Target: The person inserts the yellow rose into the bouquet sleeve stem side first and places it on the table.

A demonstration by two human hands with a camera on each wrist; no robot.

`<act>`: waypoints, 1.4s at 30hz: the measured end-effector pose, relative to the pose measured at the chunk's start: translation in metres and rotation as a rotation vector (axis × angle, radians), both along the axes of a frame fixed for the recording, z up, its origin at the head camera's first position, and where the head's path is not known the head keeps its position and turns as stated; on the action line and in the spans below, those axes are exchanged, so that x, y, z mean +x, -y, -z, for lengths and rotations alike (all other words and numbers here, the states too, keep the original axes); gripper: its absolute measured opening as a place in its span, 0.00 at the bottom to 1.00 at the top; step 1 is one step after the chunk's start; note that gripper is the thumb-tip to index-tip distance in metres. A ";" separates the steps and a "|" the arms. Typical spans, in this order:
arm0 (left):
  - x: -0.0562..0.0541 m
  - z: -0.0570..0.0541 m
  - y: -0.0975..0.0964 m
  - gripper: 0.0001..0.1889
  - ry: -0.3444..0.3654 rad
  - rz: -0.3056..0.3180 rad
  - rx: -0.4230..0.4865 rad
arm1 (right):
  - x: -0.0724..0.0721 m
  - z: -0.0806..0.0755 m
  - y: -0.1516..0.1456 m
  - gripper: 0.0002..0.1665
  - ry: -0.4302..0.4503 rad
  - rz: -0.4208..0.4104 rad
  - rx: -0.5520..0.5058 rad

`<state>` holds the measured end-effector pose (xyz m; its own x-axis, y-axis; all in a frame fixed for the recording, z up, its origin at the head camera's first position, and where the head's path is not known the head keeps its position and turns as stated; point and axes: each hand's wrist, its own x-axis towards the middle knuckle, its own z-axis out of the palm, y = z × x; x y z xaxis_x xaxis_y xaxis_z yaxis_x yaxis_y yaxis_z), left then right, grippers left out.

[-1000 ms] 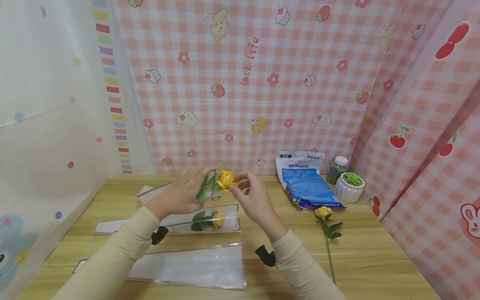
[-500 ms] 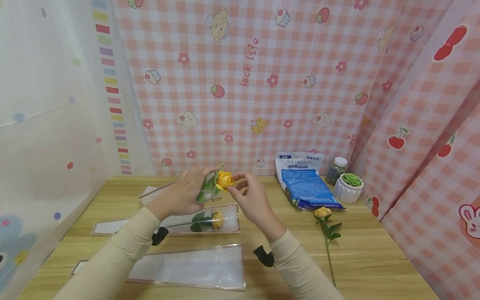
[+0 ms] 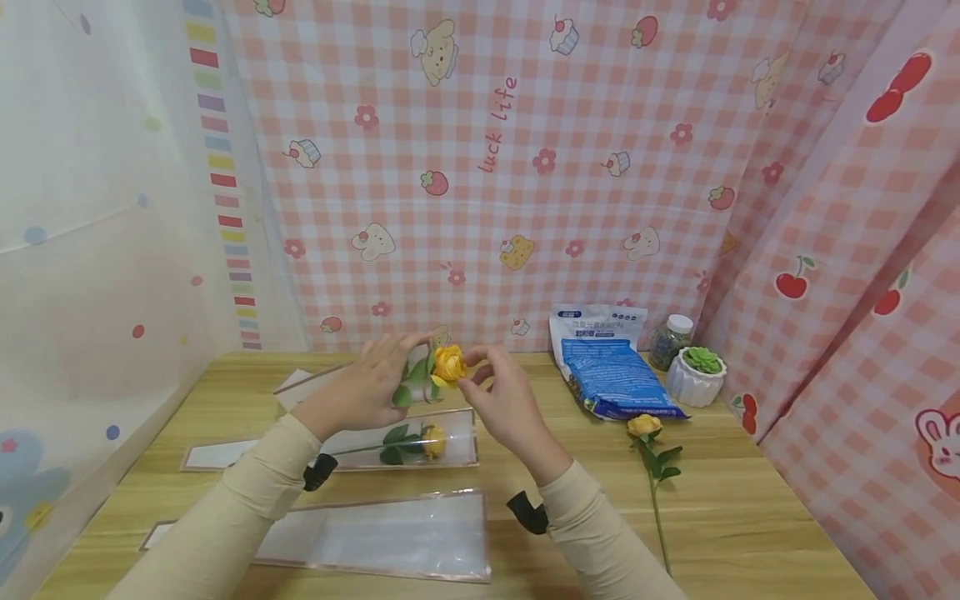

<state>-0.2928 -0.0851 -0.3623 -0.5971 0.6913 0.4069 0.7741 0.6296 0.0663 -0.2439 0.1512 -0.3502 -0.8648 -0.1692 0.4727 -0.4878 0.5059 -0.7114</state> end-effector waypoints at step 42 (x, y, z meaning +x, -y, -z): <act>0.002 -0.004 -0.006 0.67 -0.049 -0.005 0.017 | 0.002 0.009 0.019 0.12 -0.042 -0.048 0.027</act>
